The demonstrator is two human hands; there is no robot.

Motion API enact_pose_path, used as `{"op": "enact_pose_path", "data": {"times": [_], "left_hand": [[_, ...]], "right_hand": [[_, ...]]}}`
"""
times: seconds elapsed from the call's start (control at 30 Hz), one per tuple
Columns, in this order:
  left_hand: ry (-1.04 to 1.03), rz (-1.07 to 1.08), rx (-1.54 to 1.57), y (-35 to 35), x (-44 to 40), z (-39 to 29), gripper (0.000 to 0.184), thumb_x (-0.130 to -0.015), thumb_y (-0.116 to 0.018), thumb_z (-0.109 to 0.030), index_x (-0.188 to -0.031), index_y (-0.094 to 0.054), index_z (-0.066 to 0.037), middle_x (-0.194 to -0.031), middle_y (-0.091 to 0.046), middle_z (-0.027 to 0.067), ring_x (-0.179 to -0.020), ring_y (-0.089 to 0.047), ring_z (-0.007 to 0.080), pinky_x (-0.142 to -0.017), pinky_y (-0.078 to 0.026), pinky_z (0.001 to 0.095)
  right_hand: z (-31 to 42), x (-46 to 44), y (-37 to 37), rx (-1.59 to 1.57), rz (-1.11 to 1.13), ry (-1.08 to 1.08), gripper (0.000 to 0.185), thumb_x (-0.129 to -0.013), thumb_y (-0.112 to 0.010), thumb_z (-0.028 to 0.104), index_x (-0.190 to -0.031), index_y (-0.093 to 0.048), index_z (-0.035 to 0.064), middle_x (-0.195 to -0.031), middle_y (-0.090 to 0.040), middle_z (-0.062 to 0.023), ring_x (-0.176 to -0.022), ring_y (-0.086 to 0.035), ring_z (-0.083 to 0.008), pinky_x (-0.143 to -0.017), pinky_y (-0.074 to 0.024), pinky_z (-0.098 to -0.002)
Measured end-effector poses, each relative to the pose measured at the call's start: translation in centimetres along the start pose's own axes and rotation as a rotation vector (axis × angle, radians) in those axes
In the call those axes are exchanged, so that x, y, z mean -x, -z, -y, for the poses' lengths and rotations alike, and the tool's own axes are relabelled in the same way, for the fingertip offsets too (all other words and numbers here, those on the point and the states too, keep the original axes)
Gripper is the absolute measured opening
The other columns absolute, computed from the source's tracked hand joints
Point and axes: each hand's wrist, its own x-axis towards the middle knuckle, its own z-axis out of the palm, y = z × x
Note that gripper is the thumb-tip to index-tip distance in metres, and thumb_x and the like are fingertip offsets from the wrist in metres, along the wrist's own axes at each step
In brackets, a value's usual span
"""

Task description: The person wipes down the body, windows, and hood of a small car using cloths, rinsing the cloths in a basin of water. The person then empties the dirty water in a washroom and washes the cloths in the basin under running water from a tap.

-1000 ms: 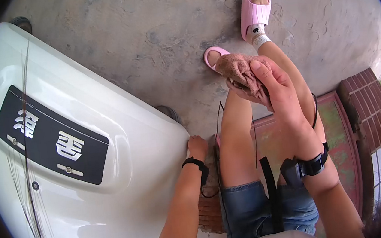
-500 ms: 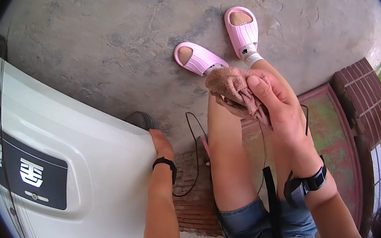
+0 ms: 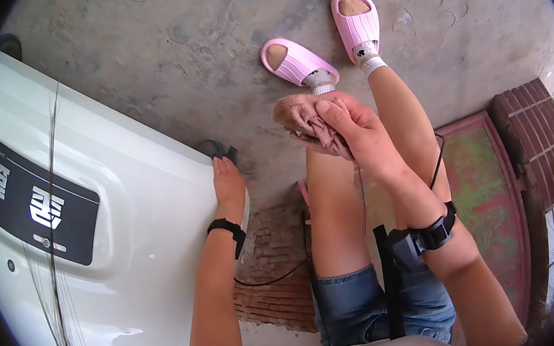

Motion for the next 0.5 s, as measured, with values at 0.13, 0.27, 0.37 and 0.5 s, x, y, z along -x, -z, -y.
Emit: {"op": "enact_pose_path", "data": {"times": [0.13,0.27,0.37,0.5], "left_hand": [[-0.082,0.286,0.037,0.5,-2.5,-2.7,0.051,-0.097,-0.039,-0.040,-0.135,-0.047,-0.007,-0.142,-0.041,0.0108,-0.135,-0.031,0.0289,-0.112,-0.010,0.0485],[-0.422,0.487,-0.035,-2.5,-1.6,-8.7,0.043,-0.095,-0.047,-0.031,-0.133,-0.050,-0.010,-0.137,-0.047,0.0118,-0.129,-0.040,0.0267,-0.108,-0.023,0.0443],[-0.372,-0.177,0.939,-13.5,10.8,-15.1,0.033,-0.088,-0.057,-0.018,-0.121,-0.061,-0.016,-0.132,-0.053,0.0048,-0.124,-0.046,0.0206,-0.093,-0.040,0.0413],[-0.471,0.305,0.472,-7.0,11.9,-12.8,0.018,-0.082,-0.060,-0.016,-0.099,-0.066,-0.011,-0.098,-0.062,0.0110,-0.097,-0.057,0.0226,-0.091,-0.039,0.0406]], "right_hand": [[0.9,0.3,0.9,0.015,-0.047,-0.032,0.025,-0.099,-0.047,0.029,-0.095,-0.057,0.0056,-0.068,-0.050,0.0053,-0.053,-0.038,-0.0006,-0.047,-0.0306,-0.0179],[0.8,0.7,2.1,-0.017,-0.125,-0.007,0.025,-0.099,-0.048,0.028,-0.098,-0.057,0.0053,-0.071,-0.050,0.0060,-0.057,-0.039,-0.0001,-0.049,-0.0307,-0.0167],[1.1,1.1,2.5,-0.025,-0.174,0.035,0.025,-0.099,-0.048,0.027,-0.100,-0.058,0.0051,-0.074,-0.049,0.0068,-0.062,-0.040,0.0003,-0.052,-0.0313,-0.0162],[0.6,1.1,1.3,-0.056,-0.061,-0.017,0.025,-0.099,-0.047,0.025,-0.106,-0.057,0.0037,-0.086,-0.056,0.0039,-0.077,-0.049,-0.0010,-0.069,-0.0411,-0.0170]]}}
